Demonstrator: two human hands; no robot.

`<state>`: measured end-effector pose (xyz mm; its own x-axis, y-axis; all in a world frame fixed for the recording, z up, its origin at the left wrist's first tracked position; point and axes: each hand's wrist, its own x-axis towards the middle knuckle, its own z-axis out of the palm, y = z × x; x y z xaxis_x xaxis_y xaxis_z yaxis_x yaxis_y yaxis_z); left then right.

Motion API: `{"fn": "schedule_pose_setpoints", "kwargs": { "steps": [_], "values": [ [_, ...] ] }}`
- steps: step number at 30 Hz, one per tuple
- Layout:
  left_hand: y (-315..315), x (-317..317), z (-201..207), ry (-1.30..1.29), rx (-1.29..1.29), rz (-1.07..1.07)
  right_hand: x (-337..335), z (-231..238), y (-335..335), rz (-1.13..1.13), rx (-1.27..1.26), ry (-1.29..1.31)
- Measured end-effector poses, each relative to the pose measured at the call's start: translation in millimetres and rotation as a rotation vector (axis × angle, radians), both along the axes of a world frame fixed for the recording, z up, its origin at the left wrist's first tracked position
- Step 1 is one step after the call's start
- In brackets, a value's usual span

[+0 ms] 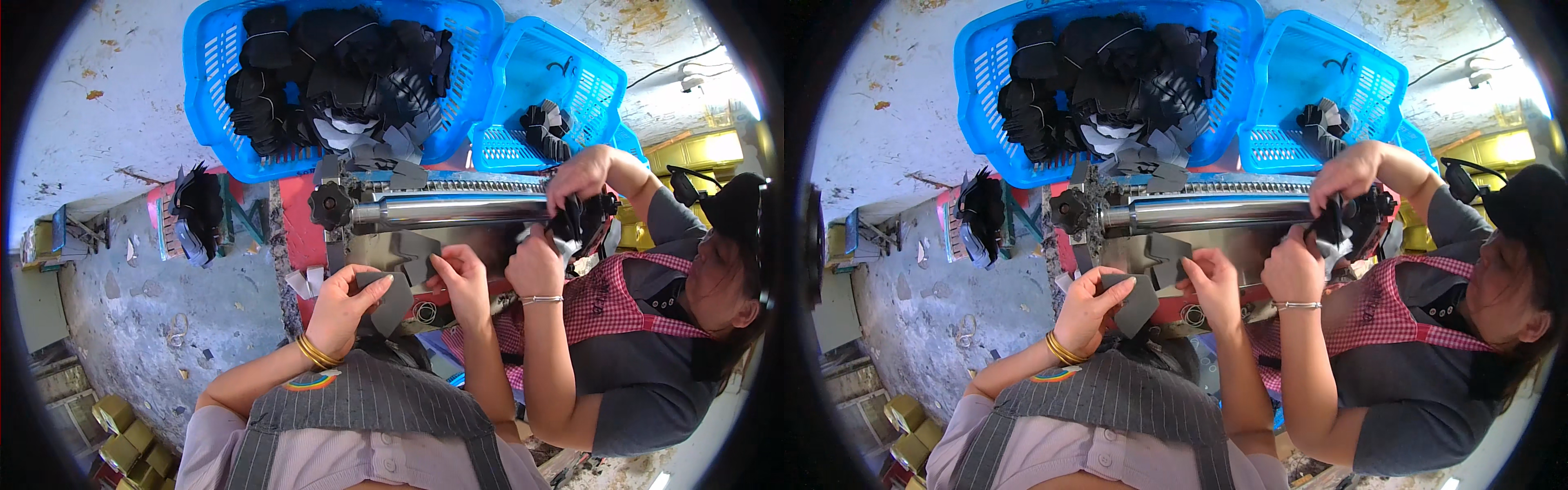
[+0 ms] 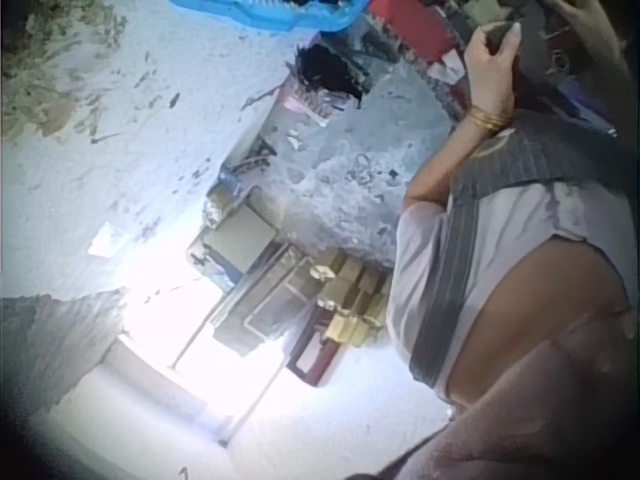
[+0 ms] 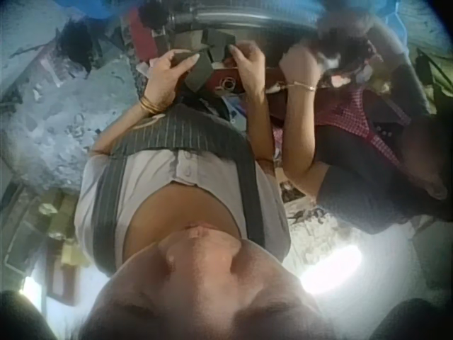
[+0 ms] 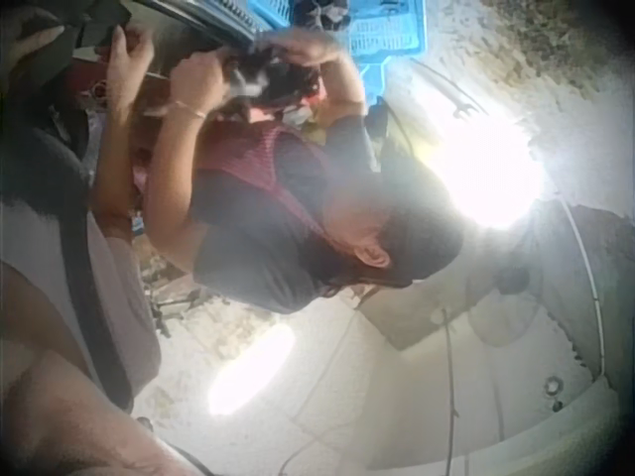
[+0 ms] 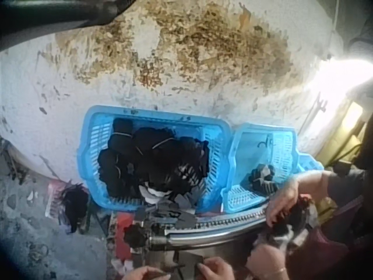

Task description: Applying glue to shoe component materials using a roller machine.

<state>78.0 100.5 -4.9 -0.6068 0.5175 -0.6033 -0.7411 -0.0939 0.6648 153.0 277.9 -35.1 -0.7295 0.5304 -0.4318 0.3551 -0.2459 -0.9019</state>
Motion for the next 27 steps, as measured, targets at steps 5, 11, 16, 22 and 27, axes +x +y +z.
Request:
{"fn": "schedule_pose_setpoints", "kwargs": {
  "steps": [5, 11, 16, 22, 27],
  "values": [
    [-2.8, -0.4, -1.0, 0.005, -0.005, -0.107, 8.9, -14.4, 9.6, 0.048, 0.004, 0.019],
    [1.5, -1.6, -5.1, -0.056, 0.030, -0.085, 5.4, -5.1, 6.6, -0.034, -0.072, 0.060],
    [8.5, -1.0, -2.3, -0.032, 0.017, -0.127, -2.7, -10.6, 9.0, -0.065, -0.232, -0.004],
    [5.5, -5.4, -9.6, 0.076, -0.074, -0.130, 9.1, 27.9, -12.0, 0.177, -0.179, 0.031],
    [-14.2, -0.8, 4.8, 0.137, -0.138, -0.218, 14.2, -3.3, 2.2, 0.029, -0.037, -0.176]
  ]
}}
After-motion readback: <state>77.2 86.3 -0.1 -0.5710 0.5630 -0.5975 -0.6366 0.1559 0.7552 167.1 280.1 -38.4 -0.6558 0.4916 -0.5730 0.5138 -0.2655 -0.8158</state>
